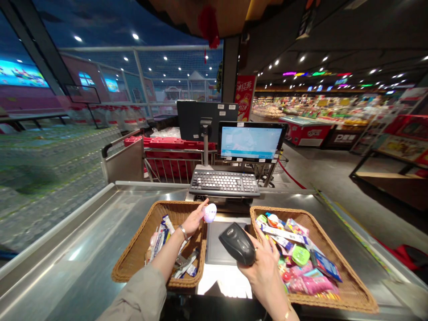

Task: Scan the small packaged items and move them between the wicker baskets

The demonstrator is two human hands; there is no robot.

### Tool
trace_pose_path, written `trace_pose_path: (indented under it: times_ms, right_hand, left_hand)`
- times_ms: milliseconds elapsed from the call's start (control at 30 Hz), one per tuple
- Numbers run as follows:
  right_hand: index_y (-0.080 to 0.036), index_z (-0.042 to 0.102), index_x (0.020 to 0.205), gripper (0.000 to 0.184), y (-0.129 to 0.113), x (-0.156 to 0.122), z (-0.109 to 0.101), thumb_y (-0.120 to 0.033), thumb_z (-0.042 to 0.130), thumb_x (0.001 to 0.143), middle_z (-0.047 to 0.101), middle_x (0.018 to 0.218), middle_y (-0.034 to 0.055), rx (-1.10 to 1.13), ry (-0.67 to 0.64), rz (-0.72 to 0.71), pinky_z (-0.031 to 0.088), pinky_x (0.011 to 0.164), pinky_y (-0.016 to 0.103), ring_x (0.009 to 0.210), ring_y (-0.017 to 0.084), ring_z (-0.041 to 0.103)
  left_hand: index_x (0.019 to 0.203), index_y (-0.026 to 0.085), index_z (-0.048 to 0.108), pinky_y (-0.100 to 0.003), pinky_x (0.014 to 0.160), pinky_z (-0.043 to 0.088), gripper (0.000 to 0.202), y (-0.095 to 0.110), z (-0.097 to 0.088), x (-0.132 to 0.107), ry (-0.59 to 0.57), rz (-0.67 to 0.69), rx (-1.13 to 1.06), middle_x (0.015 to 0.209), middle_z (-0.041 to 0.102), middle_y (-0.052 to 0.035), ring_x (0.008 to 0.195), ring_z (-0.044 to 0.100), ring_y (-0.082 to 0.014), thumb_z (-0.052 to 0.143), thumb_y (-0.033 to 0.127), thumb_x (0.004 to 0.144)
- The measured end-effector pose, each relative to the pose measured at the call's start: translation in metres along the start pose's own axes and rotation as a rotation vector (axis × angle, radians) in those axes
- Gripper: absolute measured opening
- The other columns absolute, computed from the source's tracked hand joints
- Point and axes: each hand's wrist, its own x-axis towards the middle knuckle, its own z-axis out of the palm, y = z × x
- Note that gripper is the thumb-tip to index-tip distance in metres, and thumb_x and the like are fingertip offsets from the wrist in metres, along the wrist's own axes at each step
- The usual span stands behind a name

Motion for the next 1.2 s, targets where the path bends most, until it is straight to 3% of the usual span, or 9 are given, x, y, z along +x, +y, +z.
trace_pose_path:
  times_ms: [267,567,767,933,1067,1200]
  right_hand:
    - [-0.027,0.067,0.12,0.049,0.002,0.001,-0.004,-0.02,0.056,0.073,0.06,0.138,0.006,0.01,0.069,-0.023,0.026,0.114,0.06,0.142,0.033,0.037]
    - [-0.03,0.068,0.119,0.048,0.01,0.0,-0.012,-0.022,0.057,0.072,0.063,0.135,0.0034,-0.031,0.054,-0.038,0.027,0.114,0.06,0.143,0.034,0.036]
    - [-0.029,0.07,0.112,0.043,0.009,-0.003,-0.014,-0.018,0.055,0.072,0.059,0.14,0.0018,-0.089,0.184,-0.046,0.021,0.116,0.06,0.145,0.032,0.032]
    - [-0.03,0.069,0.112,0.044,0.015,-0.004,-0.015,-0.02,0.056,0.071,0.061,0.138,0.0025,-0.111,0.224,-0.09,0.023,0.114,0.062,0.145,0.033,0.034]
    - [-0.03,0.069,0.111,0.043,0.021,-0.005,-0.014,-0.02,0.055,0.072,0.062,0.137,0.0027,-0.133,0.266,-0.11,0.026,0.112,0.063,0.144,0.034,0.035]
    - [-0.033,0.066,0.12,0.05,0.029,-0.005,-0.014,-0.022,0.058,0.071,0.062,0.137,0.0014,-0.181,0.219,-0.148,0.031,0.108,0.065,0.142,0.037,0.038]
  left_hand:
    - [0.145,0.016,0.05,-0.037,0.096,0.048,0.086,-0.002,0.003,0.003,-0.147,-0.051,-0.099,0.117,0.072,-0.0147,0.104,0.066,-0.0264,0.056,0.073,0.081]
    - [0.14,0.015,0.056,-0.031,0.082,0.05,0.085,-0.006,0.009,0.018,-0.161,-0.073,-0.174,0.119,0.07,-0.0151,0.094,0.065,-0.023,0.05,0.077,0.083]
    - [0.14,0.014,0.055,-0.031,0.081,0.049,0.089,0.004,0.011,0.024,-0.189,-0.029,-0.119,0.113,0.071,-0.0147,0.09,0.065,-0.0226,0.058,0.077,0.078]
    - [0.139,0.013,0.057,-0.03,0.09,0.047,0.086,0.002,0.011,0.032,-0.189,0.046,-0.036,0.112,0.072,-0.0135,0.098,0.065,-0.0238,0.064,0.072,0.076]
    - [0.142,0.014,0.053,-0.037,0.102,0.044,0.089,0.0,0.014,0.037,-0.19,0.058,-0.042,0.122,0.069,-0.0146,0.11,0.064,-0.027,0.066,0.071,0.075]
    - [0.127,0.017,0.067,-0.045,0.113,0.035,0.077,0.005,0.017,0.039,-0.192,0.066,0.025,0.152,0.047,-0.0155,0.129,0.053,-0.0344,0.071,0.07,0.071]
